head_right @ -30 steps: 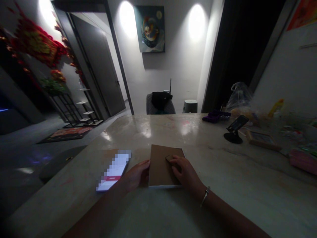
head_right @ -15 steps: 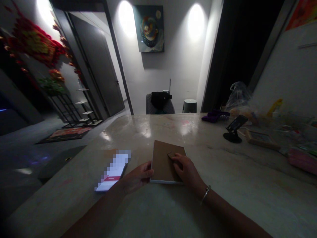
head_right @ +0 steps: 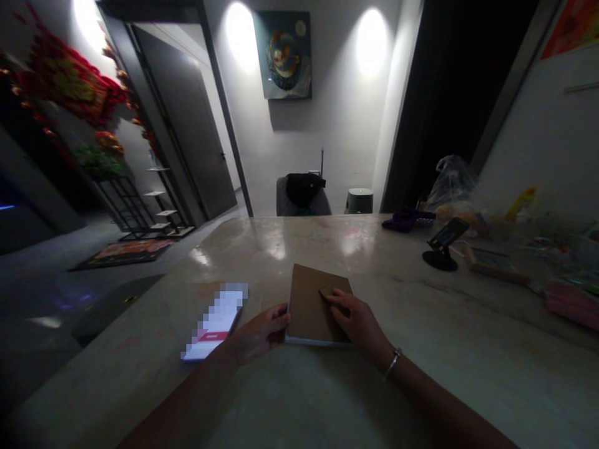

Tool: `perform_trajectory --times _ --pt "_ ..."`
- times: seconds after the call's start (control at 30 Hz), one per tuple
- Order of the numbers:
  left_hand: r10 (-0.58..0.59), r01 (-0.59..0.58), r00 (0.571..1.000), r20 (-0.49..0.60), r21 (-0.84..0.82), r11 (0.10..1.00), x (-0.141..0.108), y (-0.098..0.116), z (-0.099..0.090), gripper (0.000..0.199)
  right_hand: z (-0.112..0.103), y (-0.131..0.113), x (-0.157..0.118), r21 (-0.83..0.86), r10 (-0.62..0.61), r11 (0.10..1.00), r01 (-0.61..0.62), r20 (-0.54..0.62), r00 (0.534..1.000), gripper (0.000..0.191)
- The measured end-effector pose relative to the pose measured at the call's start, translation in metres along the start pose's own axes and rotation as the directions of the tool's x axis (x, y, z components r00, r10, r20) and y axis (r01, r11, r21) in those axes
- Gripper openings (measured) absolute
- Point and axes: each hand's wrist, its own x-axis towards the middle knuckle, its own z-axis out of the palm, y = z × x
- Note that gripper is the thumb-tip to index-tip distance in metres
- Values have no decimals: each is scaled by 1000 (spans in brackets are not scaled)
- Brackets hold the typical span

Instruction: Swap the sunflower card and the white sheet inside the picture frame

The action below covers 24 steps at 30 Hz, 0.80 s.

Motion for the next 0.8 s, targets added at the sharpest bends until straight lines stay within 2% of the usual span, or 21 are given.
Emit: perform_trajectory --times 0.4,0.63,0.8 --pt "-35 35 998 -54 4 999 5 -3 -2 36 1 -6 0 40 12 999 -12 -18 1000 27" --pt "-12 12 1000 -3 -56 998 2 -2 3 31 2 -14 -3 114 -61 992 60 -2 998 27" --pt "-4 3 999 -53 -10 1000 5 -1 2 30 -6 -15 1 200 28 980 -15 -61 998 28"
